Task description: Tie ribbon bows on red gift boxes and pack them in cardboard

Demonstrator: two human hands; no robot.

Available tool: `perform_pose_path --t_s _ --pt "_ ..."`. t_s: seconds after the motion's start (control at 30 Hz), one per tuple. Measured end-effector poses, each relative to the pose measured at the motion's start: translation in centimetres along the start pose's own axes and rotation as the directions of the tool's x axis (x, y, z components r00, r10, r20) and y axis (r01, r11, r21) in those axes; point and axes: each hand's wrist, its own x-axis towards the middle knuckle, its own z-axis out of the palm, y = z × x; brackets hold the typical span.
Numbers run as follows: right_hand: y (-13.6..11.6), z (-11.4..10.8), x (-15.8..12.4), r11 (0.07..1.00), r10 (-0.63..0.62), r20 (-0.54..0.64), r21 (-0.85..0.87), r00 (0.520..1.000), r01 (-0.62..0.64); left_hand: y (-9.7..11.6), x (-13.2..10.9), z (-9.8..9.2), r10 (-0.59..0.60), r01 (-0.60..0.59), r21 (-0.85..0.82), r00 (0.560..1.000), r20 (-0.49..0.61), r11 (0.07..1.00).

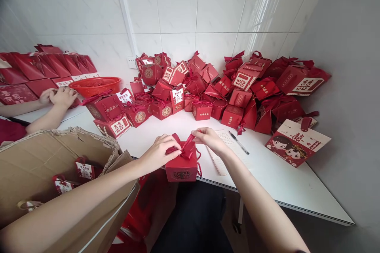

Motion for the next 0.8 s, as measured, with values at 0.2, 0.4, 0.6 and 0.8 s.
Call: perform_pose_path --t_s 0.2,0.4,0.6,0.8 --pt "-0.4 1.4 1.4 0.993 0.118 -0.085 -0.008 0.989 -0.119 0.1 0.0 0.0 -0.010 0.010 -0.011 1.000 -0.015 1.000" --pt "-0.2 1.7 2.1 0.987 0.135 -0.118 -0.069 0.984 -0.143 0.2 0.0 0.0 -0.018 0.017 -0.019 1.000 -0.021 1.000" --pt "0.7 1.7 2.9 0.965 0.129 -0.167 -0.205 0.978 -0.163 0.2 0.1 0.1 -0.035 0.034 -0.012 0.999 -0.020 0.999" --pt "1.4 0.9 1.3 0.928 -0.060 -0.359 -0.364 0.932 -0.081 0.3 0.0 0.2 -0.048 0.048 0.000 0.999 -0.022 0.999"
